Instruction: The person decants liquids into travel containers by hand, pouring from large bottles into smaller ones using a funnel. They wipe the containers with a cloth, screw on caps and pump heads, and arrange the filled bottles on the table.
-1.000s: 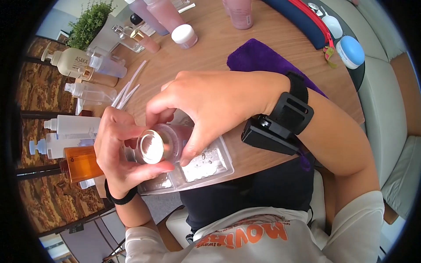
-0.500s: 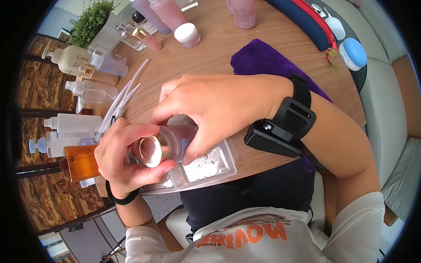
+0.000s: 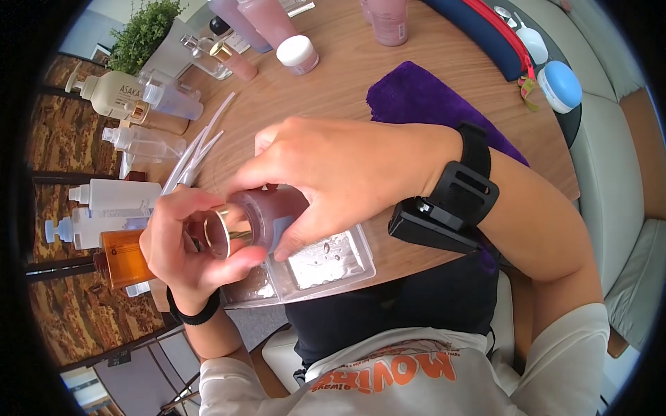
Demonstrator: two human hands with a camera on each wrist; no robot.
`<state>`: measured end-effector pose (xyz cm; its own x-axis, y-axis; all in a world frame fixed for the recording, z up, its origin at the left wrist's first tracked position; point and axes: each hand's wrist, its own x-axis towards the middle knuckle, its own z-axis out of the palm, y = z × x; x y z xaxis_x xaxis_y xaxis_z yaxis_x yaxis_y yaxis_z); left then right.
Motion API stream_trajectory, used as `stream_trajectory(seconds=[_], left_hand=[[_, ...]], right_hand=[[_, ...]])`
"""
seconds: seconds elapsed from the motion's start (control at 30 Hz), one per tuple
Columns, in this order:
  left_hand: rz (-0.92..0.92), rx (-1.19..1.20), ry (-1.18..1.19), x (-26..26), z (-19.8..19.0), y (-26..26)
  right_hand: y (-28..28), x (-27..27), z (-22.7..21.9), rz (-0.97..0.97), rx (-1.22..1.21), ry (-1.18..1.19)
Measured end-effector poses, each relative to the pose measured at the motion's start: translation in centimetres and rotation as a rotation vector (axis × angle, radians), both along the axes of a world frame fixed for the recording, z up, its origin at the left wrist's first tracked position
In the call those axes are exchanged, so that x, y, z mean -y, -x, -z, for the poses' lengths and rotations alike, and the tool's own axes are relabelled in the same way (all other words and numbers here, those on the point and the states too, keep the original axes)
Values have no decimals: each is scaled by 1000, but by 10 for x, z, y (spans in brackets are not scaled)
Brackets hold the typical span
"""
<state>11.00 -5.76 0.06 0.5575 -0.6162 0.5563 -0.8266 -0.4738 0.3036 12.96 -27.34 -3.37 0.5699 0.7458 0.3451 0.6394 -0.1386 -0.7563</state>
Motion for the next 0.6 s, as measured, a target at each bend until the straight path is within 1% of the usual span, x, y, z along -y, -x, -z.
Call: stream_trajectory(seconds=[0.07,0.1,0.17,0.27,0.37,0.4,0.47,0.53,0.6], left_hand=[[32,-80,24,-1,-1,-2],[24,-70,10,-1,-1,-3],[9,-49,-17,0,-1,-3],[29,-45,96,-2,0,-5],[-17,-94,414,-10,8,-10],[-17,-105,442,-12,7,-12],[29,-128,409,-15,4,-12],[151,-92,319,-15,3,-15],[169,-115,261,-9,0,-11]], right_hand=[[1,0,-2,-4,-47,27],[1,0,-3,-6,-70,41],[0,0,-2,-1,-32,37],[-1,1,0,10,10,6],[-1,0,0,11,15,-1],[-1,0,0,9,12,3],[-1,0,-1,19,7,10],[0,0,0,20,5,-7],[-1,0,3,12,6,-49]])
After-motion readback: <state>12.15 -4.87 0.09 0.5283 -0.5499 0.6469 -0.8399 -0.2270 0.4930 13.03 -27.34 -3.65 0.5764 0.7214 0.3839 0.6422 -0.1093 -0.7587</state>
